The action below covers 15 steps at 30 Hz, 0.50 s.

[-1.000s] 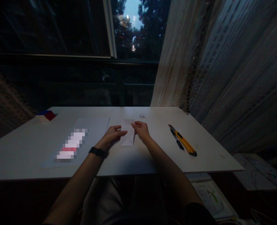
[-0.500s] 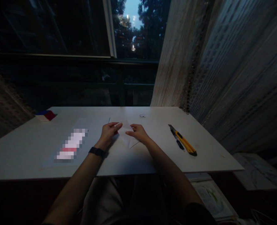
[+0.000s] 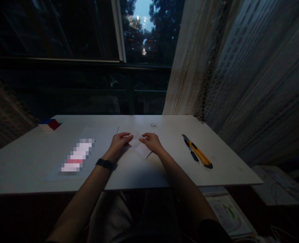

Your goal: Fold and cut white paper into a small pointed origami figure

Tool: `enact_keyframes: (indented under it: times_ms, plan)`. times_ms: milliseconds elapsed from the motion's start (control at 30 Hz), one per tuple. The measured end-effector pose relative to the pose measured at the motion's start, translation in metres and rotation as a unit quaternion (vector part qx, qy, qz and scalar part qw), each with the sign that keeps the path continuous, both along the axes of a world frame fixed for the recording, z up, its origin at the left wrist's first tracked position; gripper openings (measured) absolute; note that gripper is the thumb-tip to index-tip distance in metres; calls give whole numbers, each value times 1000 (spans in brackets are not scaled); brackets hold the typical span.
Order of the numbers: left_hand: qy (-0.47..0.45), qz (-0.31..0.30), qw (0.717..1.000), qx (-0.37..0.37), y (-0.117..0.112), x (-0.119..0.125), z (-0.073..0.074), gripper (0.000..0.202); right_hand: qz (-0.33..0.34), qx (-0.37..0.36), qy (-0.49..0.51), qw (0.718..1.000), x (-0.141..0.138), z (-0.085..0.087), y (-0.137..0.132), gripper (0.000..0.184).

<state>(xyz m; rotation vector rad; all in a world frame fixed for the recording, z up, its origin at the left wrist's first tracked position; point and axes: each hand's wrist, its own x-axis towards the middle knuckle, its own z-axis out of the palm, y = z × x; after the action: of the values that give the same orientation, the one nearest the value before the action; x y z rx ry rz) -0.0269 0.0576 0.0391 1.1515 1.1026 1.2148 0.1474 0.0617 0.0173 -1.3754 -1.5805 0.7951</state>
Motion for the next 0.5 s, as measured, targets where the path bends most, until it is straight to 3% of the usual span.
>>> enact_keyframes:
  times_ms: [100,233,333,500]
  plan:
    - [86,-56,994,34,-1,-1,-4,34,33,57,-130,989,5,2,0,26]
    - [153,-48,984,77,2,-3,-7,31,42,78,-188,978,5,8,-5,29]
    - [123,-35,990,56,3,-3,-6,30,-1,89,-185,979,4,11,-9,33]
    - [-20,-18,1000,9,3,-1,-3,24,-106,150,-106,977,6,13,-5,51]
